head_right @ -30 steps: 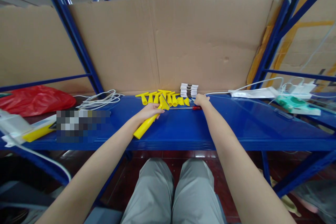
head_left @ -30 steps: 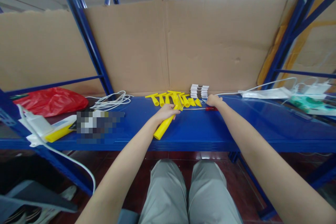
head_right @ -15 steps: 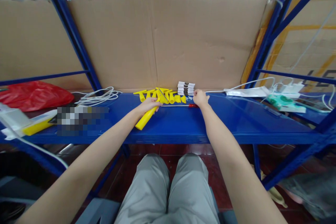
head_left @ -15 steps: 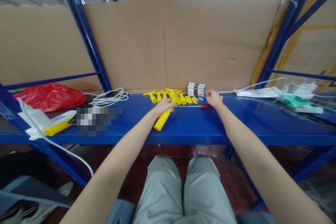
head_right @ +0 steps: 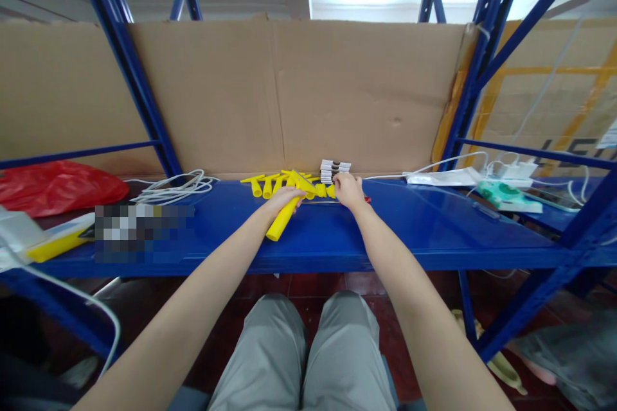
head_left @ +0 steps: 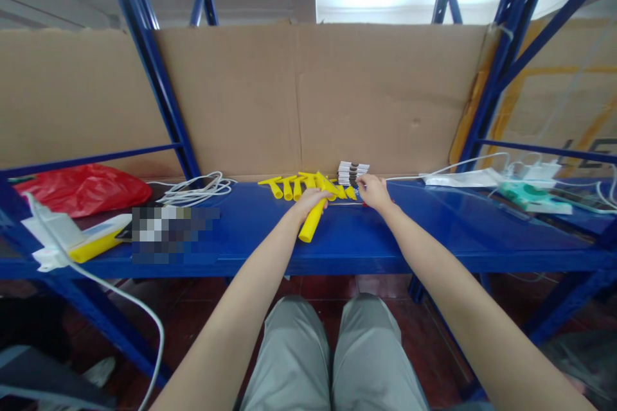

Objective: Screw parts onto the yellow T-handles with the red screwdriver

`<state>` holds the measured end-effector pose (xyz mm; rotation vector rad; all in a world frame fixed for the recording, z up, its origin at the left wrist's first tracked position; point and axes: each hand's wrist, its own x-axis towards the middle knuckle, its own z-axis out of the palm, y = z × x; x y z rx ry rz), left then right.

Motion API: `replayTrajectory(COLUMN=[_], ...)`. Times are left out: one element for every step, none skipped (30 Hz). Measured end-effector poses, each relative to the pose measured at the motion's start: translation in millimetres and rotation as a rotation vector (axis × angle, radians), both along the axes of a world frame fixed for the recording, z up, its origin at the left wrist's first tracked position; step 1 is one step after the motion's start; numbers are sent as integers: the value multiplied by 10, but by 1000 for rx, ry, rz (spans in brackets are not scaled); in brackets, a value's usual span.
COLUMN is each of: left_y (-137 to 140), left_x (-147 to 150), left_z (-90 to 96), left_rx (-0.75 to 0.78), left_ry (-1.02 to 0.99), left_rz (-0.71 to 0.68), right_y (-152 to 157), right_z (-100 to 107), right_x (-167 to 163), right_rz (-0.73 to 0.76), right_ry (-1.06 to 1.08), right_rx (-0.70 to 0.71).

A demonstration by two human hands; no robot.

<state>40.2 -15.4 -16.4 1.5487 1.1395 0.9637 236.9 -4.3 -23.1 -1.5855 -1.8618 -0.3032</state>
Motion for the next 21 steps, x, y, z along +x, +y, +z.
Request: replayTrajectory(left_y=[-8, -17, -29, -41, -54, -67, -78, -86, -92, -94, -93, -87, -79, -69, -57, -44, -31, -17, -2, 14, 31], left_x=[-13, -21, -23, -20, -12, -2, 9, 18, 24, 26, 25, 21, 16, 10, 7, 5, 7, 12, 22, 37, 57], left_z=[-22, -38, -48, -53, -53, -49, -42, -32, -21, -10, -1, 6, 10, 11, 9, 5, 2, 0, 1, 6, 16], left_rx=[-3, -8, -17, -29, -43, -59, -75, -91, -105, -119, -132, -142, -152, -164, -177, -189, -202, -213, -223, -230, -237], left_ry=[8, 16, 22, 26, 27, 25, 20, 7, -14, -40, -72, -105, -136, -162, -183, -199, -211, -218, -220, -214, -202], left_rz=[-13, -24, -37, -47, -53, -54, -47, -36, -22, -6, 6, 12, 12, 10, 8, 8, 11, 17, 26, 42, 60], right_y=[-10, -20, -30, -38, -45, -50, -54, -56, -59, -62, -65, -70, -75, -80, -84, -87, -88, -88, -86, -83, -81], right_z=[-11, -21, -30, -37, -42, -45, -47, -47, -47, -46, -45, -43, -41, -39, -35, -30, -23, -14, -2, 11, 25], right_x=[-40, -80, -119, -154, -183, -204, -215, -218, -214, -205, -195, -186, -180, -179, -181, -185, -187, -184, -170, -143, -102], right_rz=[41, 76, 104, 125, 138, 142, 141, 135, 123, 105, 85, 67, 53, 45, 42, 42, 40, 36, 24, 6, -20], right_ry=[-40, -78, -115, -149, -179, -203, -219, -227, -227, -219, -207, -196, -189, -189, -193, -202, -211, -215, -210, -190, -152], right_rx=[17, 30, 36, 34, 27, 19, 11, 5, 2, -2, -9, -24, -44, -67, -92, -115, -137, -152, -160, -158, -147])
